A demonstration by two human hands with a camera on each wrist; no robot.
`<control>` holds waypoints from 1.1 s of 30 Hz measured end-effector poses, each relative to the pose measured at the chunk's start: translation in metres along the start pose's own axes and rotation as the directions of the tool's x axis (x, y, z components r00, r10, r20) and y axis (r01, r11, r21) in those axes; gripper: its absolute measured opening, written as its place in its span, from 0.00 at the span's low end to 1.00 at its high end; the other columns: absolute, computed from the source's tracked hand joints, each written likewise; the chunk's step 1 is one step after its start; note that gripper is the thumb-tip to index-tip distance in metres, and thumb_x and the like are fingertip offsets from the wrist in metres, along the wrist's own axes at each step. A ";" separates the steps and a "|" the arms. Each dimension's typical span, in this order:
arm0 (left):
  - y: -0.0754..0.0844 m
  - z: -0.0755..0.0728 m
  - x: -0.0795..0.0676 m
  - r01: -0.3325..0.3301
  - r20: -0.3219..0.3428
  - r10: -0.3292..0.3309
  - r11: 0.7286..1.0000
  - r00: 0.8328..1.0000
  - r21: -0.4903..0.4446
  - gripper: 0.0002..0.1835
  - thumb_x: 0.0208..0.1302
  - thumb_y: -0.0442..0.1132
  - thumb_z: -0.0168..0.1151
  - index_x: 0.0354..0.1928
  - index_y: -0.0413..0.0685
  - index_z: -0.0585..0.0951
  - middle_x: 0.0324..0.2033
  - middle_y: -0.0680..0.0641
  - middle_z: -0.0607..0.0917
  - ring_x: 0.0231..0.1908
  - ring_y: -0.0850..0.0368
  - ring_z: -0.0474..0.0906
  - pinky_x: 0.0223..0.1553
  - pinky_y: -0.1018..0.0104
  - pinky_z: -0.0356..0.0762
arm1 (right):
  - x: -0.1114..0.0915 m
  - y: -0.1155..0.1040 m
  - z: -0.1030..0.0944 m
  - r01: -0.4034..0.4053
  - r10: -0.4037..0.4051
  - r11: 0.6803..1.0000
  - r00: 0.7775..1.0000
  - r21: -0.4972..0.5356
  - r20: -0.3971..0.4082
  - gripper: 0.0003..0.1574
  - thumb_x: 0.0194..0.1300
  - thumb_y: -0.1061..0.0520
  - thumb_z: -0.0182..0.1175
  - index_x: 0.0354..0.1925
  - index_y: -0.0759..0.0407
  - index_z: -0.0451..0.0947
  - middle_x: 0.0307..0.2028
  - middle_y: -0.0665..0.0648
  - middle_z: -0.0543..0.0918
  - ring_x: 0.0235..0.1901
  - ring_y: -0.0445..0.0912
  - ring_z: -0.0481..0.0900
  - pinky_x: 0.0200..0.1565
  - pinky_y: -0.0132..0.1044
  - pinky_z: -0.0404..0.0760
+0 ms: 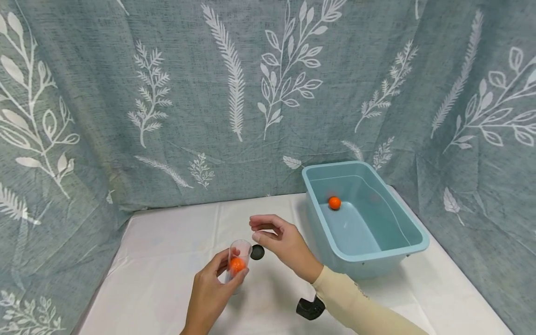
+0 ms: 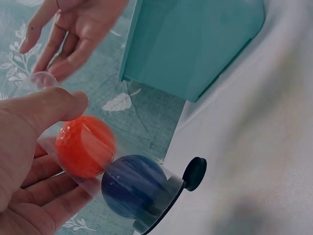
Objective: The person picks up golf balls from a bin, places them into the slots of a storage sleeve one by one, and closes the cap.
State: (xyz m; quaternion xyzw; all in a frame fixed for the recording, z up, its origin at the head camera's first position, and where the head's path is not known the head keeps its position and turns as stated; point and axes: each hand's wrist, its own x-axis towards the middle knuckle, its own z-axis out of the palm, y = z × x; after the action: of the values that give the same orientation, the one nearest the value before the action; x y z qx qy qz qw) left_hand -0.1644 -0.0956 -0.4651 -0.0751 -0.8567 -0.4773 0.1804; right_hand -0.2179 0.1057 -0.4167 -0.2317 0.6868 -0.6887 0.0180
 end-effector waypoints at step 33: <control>0.001 0.005 -0.005 0.063 0.034 -0.063 0.998 0.997 0.000 0.27 0.54 0.44 0.80 0.56 0.46 0.83 0.49 0.49 0.88 0.45 0.54 0.86 0.51 0.55 0.84 | 0.050 -0.024 -0.181 -0.457 0.335 0.852 0.852 -0.257 -0.403 0.32 0.76 0.51 0.59 0.70 0.63 0.67 0.64 0.64 0.73 0.63 0.58 0.71 0.67 0.52 0.71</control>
State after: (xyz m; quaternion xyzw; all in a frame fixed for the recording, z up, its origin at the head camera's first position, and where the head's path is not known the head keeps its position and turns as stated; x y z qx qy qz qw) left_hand -0.1604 -0.0905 -0.4691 -0.0564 -0.8612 -0.4821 0.1506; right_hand -0.3175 0.2599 -0.3702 0.0414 0.8215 -0.5687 0.0009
